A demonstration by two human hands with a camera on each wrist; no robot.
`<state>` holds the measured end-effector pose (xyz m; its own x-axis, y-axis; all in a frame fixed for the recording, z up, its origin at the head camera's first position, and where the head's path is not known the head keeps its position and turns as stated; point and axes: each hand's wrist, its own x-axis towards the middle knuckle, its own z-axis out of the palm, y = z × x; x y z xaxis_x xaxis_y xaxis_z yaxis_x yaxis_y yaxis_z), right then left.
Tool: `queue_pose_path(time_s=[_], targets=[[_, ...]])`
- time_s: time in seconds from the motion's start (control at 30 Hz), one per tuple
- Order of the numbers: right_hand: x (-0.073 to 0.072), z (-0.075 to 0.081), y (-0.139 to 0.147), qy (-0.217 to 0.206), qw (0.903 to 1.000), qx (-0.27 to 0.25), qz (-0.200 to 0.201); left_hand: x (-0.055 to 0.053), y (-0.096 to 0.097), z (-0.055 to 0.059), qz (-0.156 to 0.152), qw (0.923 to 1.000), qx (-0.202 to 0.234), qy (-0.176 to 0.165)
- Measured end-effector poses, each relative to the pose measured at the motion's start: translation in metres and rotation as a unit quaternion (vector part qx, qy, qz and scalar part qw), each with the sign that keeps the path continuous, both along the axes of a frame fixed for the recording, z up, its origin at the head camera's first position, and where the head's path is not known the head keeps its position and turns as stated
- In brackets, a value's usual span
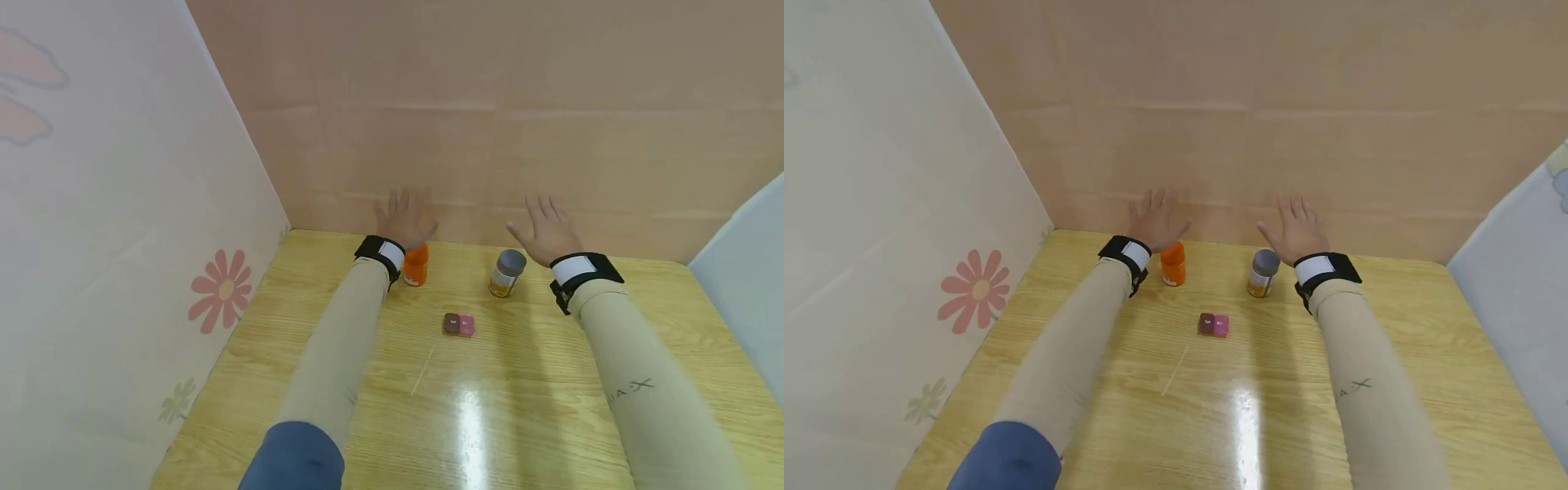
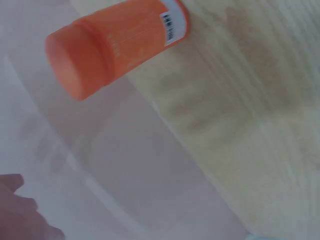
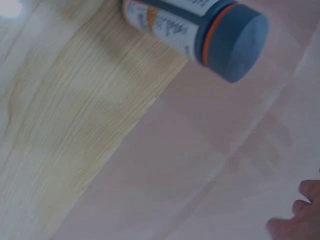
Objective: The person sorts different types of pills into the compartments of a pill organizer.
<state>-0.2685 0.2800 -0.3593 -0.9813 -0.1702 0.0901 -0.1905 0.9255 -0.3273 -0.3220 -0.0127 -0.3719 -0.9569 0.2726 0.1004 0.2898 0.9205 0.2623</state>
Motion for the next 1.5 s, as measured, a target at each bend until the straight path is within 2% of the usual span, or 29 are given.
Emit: queue_pose_path(time_s=[0.07, 0.13, 0.27, 0.37, 0.43, 0.5, 0.57, 0.67, 0.73, 0.83, 0.9, 1.03, 1.1, 1.2, 1.3, 1.37, 1.5], targets=[[0.004, 0.004, -0.001, 0.032, 0.9986, -0.037, 0.019, 0.002, -0.002, 0.008, -0.026, 0.9982, 0.027, 0.046], [0.010, 0.007, -0.004, 0.060, 0.9952, -0.073, 0.025, 0.005, -0.004, 0.014, -0.055, 0.9927, 0.056, 0.092], [0.024, 0.008, -0.013, 0.119, 0.9795, -0.161, 0.021, 0.017, -0.004, 0.023, -0.118, 0.9719, 0.115, 0.168], [0.034, 0.004, -0.025, 0.149, 0.9612, -0.230, 0.032, 0.030, -0.003, 0.028, -0.164, 0.9569, 0.145, 0.191], [0.043, 0.000, -0.033, 0.142, 0.9543, -0.260, 0.035, 0.039, -0.002, 0.033, -0.191, 0.9508, 0.160, 0.185], [0.052, -0.005, -0.039, 0.118, 0.9512, -0.282, 0.040, 0.047, 0.000, 0.036, -0.210, 0.9471, 0.182, 0.160], [0.062, -0.011, -0.042, 0.091, 0.9548, -0.281, 0.032, 0.056, 0.002, 0.038, -0.215, 0.9460, 0.208, 0.127], [0.074, -0.024, -0.045, 0.054, 0.9592, -0.276, 0.025, 0.072, 0.004, 0.033, -0.191, 0.9462, 0.255, 0.055], [0.080, -0.034, -0.047, 0.034, 0.9651, -0.259, 0.020, 0.084, 0.004, 0.023, -0.162, 0.9455, 0.282, 0.003], [0.087, -0.050, -0.050, -0.003, 0.9689, -0.247, 0.020, 0.098, 0.004, 0.003, -0.119, 0.9408, 0.308, -0.078], [0.091, -0.059, -0.053, -0.039, 0.9673, -0.250, 0.016, 0.105, 0.005, -0.010, -0.088, 0.9366, 0.315, -0.125], [0.095, -0.077, -0.060, -0.125, 0.9564, -0.264, 0.002, 0.111, 0.011, -0.035, -0.035, 0.9279, 0.312, -0.200], [0.096, -0.088, -0.061, -0.159, 0.9523, -0.261, 0.001, 0.112, 0.015, -0.048, -0.014, 0.9262, 0.302, -0.226], [0.096, -0.104, -0.063, -0.188, 0.9497, -0.250, 0.007, 0.113, 0.021, -0.066, 0.013, 0.9230, 0.286, -0.257], [0.097, -0.116, -0.065, -0.197, 0.9460, -0.257, 0.012, 0.117, 0.025, -0.079, 0.022, 0.9258, 0.269, -0.264], [0.098, -0.120, -0.066, -0.196, 0.9438, -0.266, 0.010, 0.120, 0.027, -0.085, 0.025, 0.9215, 0.277, -0.272], [0.100, -0.122, -0.070, -0.192, 0.9408, -0.279, 0.006, 0.121, 0.031, -0.096, 0.045, 0.9059, 0.305, -0.291]])
